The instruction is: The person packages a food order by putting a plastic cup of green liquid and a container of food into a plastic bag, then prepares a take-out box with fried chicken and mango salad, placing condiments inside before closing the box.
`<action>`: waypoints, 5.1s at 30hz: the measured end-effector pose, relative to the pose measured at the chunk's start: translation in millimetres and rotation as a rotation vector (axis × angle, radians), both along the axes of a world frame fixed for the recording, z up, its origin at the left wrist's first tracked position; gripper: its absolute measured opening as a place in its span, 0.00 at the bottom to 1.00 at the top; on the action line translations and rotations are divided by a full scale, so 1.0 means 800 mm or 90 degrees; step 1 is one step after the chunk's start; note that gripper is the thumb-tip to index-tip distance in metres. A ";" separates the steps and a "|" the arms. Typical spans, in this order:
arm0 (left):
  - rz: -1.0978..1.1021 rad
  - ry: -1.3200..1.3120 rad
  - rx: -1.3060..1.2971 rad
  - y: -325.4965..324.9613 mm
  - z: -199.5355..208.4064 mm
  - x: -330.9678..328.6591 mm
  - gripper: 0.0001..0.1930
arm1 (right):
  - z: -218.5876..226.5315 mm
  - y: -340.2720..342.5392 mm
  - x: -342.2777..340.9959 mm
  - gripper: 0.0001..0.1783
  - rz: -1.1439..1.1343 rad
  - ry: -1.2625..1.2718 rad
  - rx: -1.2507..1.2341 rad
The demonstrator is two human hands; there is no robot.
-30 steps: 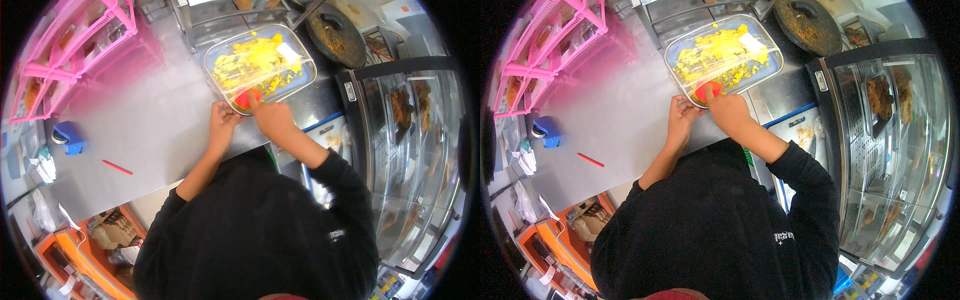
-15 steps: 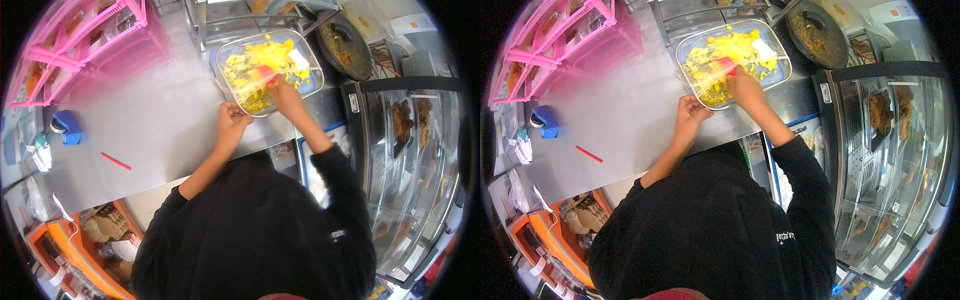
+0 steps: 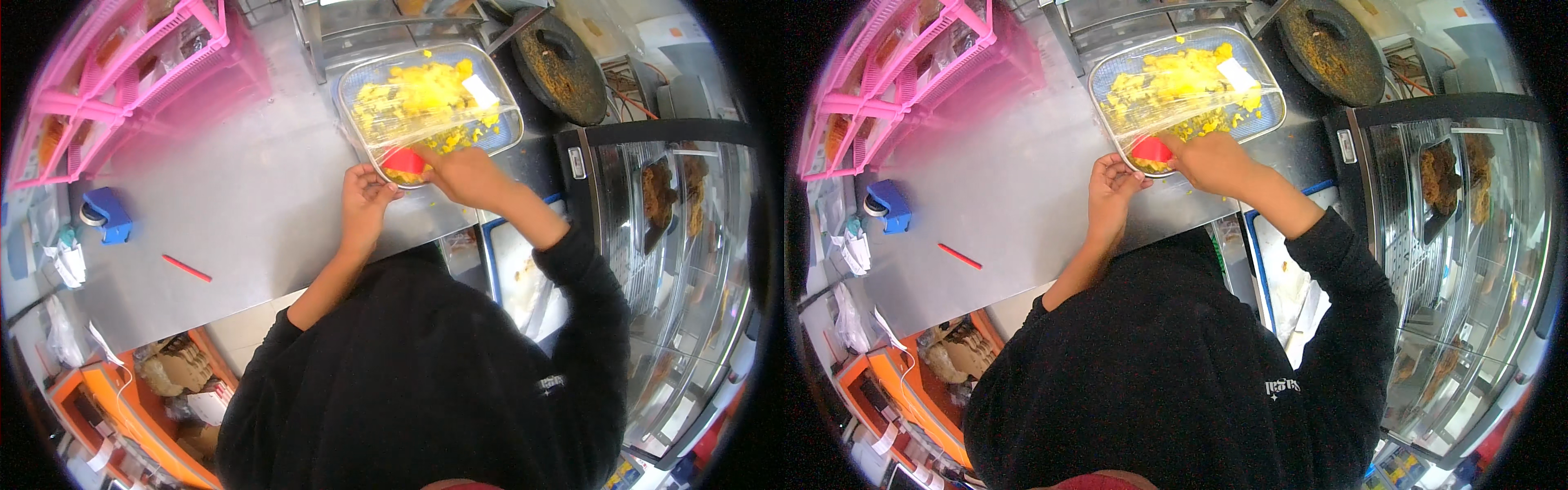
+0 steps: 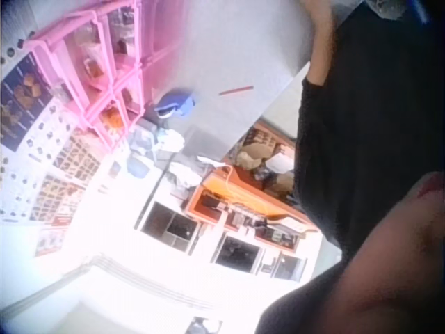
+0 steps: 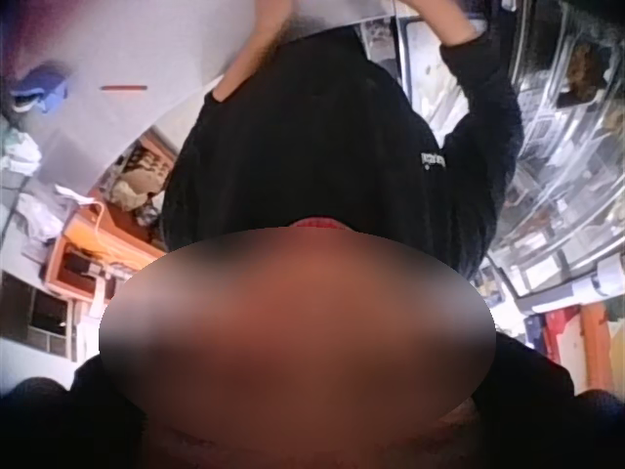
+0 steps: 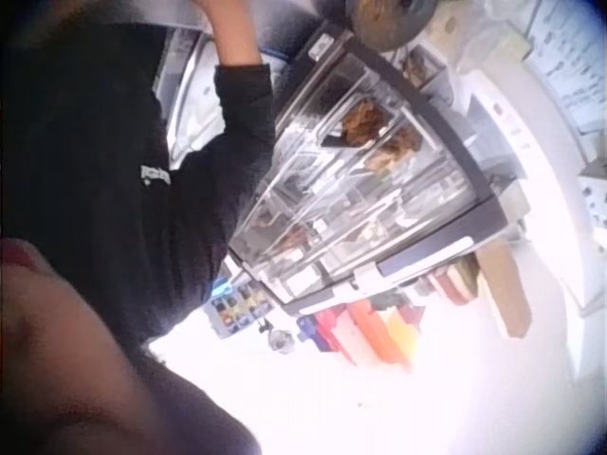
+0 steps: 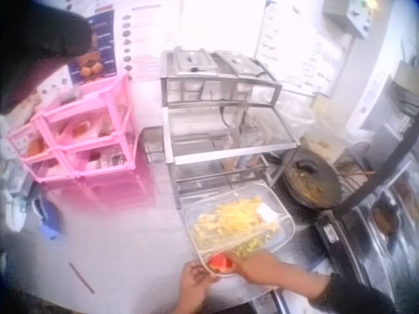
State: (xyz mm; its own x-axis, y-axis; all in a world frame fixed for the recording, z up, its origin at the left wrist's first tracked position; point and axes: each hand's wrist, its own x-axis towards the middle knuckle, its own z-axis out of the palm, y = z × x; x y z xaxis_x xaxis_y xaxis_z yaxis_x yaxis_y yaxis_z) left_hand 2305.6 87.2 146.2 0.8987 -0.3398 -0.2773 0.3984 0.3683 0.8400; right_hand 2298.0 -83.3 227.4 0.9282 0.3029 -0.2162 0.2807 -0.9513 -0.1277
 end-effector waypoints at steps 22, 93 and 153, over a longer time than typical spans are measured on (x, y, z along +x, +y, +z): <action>0.000 0.009 -0.011 0.005 -0.002 0.010 0.17 | -0.020 -0.030 0.041 0.21 -0.172 0.286 0.393; -0.050 -0.673 0.523 -0.006 0.047 0.057 0.03 | -0.045 -0.054 0.054 0.09 -0.416 0.591 0.591; -1.193 -0.108 0.069 -0.249 -0.025 -0.687 0.24 | -0.061 0.098 -0.774 0.23 -1.641 -0.301 -0.038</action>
State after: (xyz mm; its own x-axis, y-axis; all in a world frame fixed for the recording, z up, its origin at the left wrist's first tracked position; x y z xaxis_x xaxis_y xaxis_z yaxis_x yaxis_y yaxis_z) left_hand 1755.9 -111.7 126.3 -0.5483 -0.7717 -0.3223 0.0887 -0.4369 0.8951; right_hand 1678.4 -5.0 178.6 -0.6436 -0.7651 0.0169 -0.7097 0.5885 -0.3873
